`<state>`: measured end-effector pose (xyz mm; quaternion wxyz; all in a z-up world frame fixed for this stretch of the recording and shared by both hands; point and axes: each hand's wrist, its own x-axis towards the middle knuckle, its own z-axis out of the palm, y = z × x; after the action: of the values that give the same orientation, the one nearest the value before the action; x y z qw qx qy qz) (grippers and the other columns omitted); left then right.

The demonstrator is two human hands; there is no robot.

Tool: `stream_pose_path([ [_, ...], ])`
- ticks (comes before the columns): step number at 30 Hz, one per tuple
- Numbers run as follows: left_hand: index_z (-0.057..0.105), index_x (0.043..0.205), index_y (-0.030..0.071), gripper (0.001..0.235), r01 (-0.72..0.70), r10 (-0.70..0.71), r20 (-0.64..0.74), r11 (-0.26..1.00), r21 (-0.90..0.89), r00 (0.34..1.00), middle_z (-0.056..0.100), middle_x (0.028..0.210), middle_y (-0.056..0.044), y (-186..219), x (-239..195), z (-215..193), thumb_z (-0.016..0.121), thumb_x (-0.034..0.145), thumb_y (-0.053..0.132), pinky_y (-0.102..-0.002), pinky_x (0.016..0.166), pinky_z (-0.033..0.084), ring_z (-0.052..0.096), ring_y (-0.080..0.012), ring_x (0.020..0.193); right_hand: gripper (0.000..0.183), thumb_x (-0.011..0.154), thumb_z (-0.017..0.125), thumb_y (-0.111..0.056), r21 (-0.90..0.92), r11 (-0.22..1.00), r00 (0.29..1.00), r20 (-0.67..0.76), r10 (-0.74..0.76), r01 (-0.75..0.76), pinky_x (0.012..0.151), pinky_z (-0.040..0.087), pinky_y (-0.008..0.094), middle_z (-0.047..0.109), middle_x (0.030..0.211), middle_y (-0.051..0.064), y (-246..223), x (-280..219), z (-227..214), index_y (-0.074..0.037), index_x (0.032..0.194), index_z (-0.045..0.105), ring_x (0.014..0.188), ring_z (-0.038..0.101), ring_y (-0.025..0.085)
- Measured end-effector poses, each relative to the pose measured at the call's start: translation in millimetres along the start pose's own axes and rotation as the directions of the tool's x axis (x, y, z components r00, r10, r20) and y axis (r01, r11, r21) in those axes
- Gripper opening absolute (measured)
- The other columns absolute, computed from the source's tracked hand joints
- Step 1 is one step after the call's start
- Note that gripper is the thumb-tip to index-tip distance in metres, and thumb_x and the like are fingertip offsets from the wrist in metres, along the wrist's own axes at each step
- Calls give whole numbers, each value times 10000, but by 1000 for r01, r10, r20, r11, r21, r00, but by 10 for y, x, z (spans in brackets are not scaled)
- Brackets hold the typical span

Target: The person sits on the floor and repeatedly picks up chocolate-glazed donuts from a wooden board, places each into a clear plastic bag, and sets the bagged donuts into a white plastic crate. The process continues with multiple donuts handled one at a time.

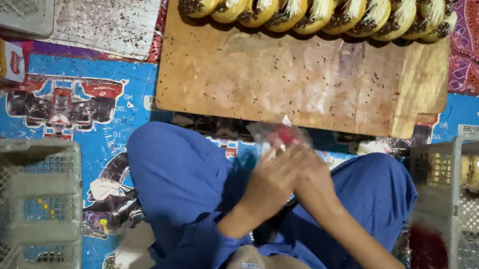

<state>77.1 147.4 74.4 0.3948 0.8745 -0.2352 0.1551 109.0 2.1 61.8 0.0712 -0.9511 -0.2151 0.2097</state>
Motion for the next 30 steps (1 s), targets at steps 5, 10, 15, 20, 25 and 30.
stream_pose_path([
  [5, 665, 1383, 77, 419, -101, 95, -95, 993, -56, 991, 629, 1461, -114, 9, -177, -208, 619, 971, 138, -520, 1285, 337, 514, -311, 1473, 792, 891, 628, -278, -58, 928, 813, -465, -352, 369, 1240, 235, 526, 442, 1582, 298, -178, 229, -284, -26, 1577, 322, 1525, 292, 409],
  [10, 425, 1598, 187, 667, 31, -384, -442, 782, -622, 810, 359, 1695, -92, -200, -221, -489, 607, 1036, 498, -496, 1295, 322, 367, -331, 1576, 801, 854, 684, -371, -73, 944, 809, -496, -314, 322, 1208, 122, 639, 454, 1437, 205, -561, 156, -533, -40, 1511, 367, 1478, 267, 458],
  [15, 325, 1628, 230, 917, -127, -447, 18, -292, -948, 894, 416, 1598, -195, -773, -204, -543, 766, 861, 472, -564, 1189, 366, 422, -391, 1453, 740, 970, 639, -318, 62, 843, 770, -446, -456, 535, 1261, 208, 559, 394, 1589, 271, -1142, 285, -542, 30, 1558, 355, 1508, 304, 426],
  [20, 394, 1597, 133, 651, -295, -626, 61, -449, -843, 778, 631, 1328, -161, -1501, -431, -601, 650, 1038, 347, -629, 1180, 445, 552, -375, 1313, 619, 1031, 605, -366, 206, 719, 737, -340, -584, 664, 1292, 220, 520, 365, 1623, 225, -1393, 673, -713, -38, 1510, 390, 1560, 293, 417],
  [25, 478, 1481, 66, 553, -452, -863, 5, -269, -851, 505, 663, 1356, -157, -1628, -581, -892, 589, 1014, 341, -562, 1207, 448, 599, -378, 1332, 639, 1067, 452, -373, 535, 592, 713, -29, -701, 603, 1259, 289, 484, 373, 1655, 181, -1512, 1244, -976, -63, 1613, 332, 1539, 348, 366],
  [30, 608, 1301, 156, 420, -346, -847, -143, -51, -937, 512, 671, 1310, -188, -1678, -449, -1223, 618, 973, 417, -518, 974, 431, 617, -348, 1124, 814, 1001, 609, -414, 321, 444, 517, -196, -833, 837, 1154, 344, 481, 314, 1666, 246, -1754, 1380, -946, -25, 1624, 256, 1499, 355, 434],
])
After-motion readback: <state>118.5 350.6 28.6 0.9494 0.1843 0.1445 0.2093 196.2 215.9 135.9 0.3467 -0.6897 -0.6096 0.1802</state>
